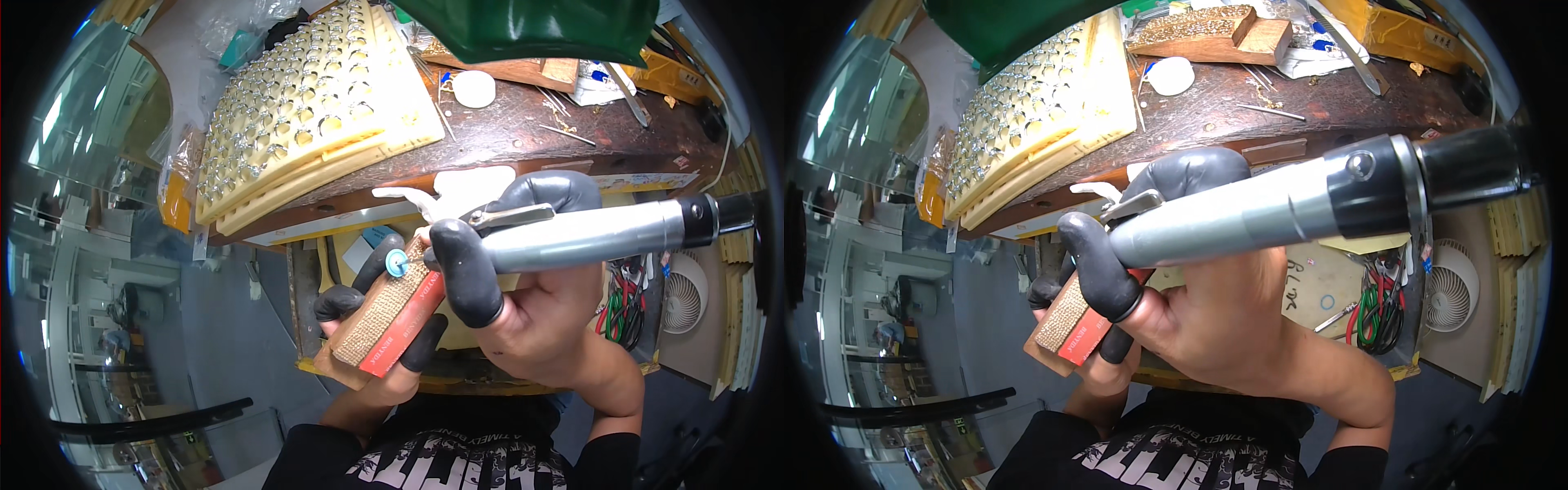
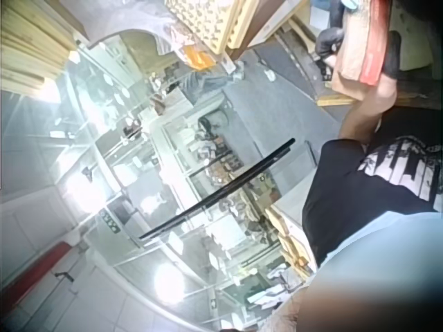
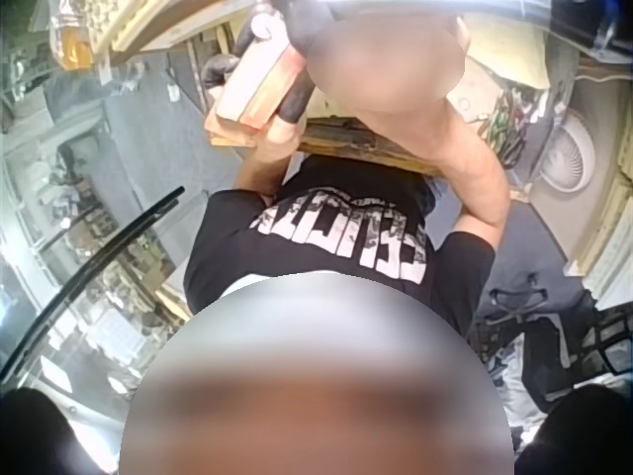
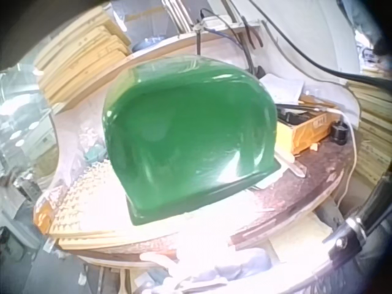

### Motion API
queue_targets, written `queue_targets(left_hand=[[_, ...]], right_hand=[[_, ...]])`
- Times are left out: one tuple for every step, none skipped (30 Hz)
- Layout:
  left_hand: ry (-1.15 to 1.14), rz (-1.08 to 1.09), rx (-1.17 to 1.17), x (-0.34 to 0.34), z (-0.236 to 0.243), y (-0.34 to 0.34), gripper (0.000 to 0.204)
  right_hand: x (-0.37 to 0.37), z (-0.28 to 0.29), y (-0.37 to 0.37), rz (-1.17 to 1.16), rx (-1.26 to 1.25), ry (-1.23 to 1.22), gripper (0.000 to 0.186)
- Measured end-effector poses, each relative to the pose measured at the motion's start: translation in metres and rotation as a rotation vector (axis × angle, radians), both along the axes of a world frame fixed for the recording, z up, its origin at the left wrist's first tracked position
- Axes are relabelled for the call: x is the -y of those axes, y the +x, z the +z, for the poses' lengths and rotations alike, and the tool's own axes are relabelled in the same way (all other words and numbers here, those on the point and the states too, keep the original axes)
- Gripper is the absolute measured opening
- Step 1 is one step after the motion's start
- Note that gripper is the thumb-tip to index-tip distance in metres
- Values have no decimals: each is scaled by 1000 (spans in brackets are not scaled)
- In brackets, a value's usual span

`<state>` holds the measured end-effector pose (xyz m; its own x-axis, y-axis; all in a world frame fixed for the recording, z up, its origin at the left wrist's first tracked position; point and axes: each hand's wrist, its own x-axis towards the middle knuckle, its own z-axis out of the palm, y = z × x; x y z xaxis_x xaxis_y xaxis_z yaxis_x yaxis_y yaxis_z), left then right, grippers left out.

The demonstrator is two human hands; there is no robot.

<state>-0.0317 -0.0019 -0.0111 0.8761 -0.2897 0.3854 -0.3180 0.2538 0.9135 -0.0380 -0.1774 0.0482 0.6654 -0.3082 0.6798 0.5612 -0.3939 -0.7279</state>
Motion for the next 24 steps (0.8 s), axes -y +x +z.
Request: queue_targets(left_hand=[[26,9,5,-1,1,0,62],[52,18,11,-1,1,0,63],[77,26,16,-2,2,0,63],[103,36,22,-2,3,0,64],[129,46,28,-3,4,0,64],[154,55,34,-4,4,0,64],[181,63,38,-4,4,0,65],[207,71,42,-3,4,1,65],[233,79,46,-3,4,1,66],[232,80,47,-2,5,1,66],[239,97,67,-2,6,1,67],[246,115,87,0,6,1,68],[246,116,88,2,7,2,68],[161,107,80,7,9,2,67],[75,99,72,9,10,2,66],[75,97,72,9,11,3,66],[105,96,77,9,13,4,65],[135,94,82,8,14,4,64],[135,94,83,8,13,4,64],[124,87,97,7,12,4,66],[113,79,110,7,11,5,67],[114,81,111,8,8,5,67],[5,58,107,10,5,5,67],[-104,34,103,11,3,5,68]], right_hand=[[0,0,0,0,0,0,4],[-1,-1,-1,13,-13,27,4],[-1,-1,-1,27,-26,54,4],[-1,0,0,27,-26,54,4],[-1,1,2,-2,31,11,4],[0,1,3,-31,87,-32,4],[0,1,3,-32,86,-32,4],[1,0,2,-19,50,-22,4],[2,0,2,-7,14,-13,4],[1,0,1,-6,15,-13,4],[0,-1,1,-2,2,4,4],[0,-1,0,2,-11,20,4],[0,0,1,4,-10,20,4],[1,1,2,-20,43,-33,4],[2,2,3,-43,97,-86,4],[1,2,2,-45,96,-86,4],[0,2,1,-23,40,-25,4],[-1,1,0,-1,-16,35,5],[-2,1,-1,-1,-16,35,5],[-2,1,-2,2,-30,52,6],[-2,0,-2,6,-45,69,6],[-2,2,-1,8,-44,70,6],[-1,3,0,-17,1,15,7],[0,5,1,-41,46,-40,7]])
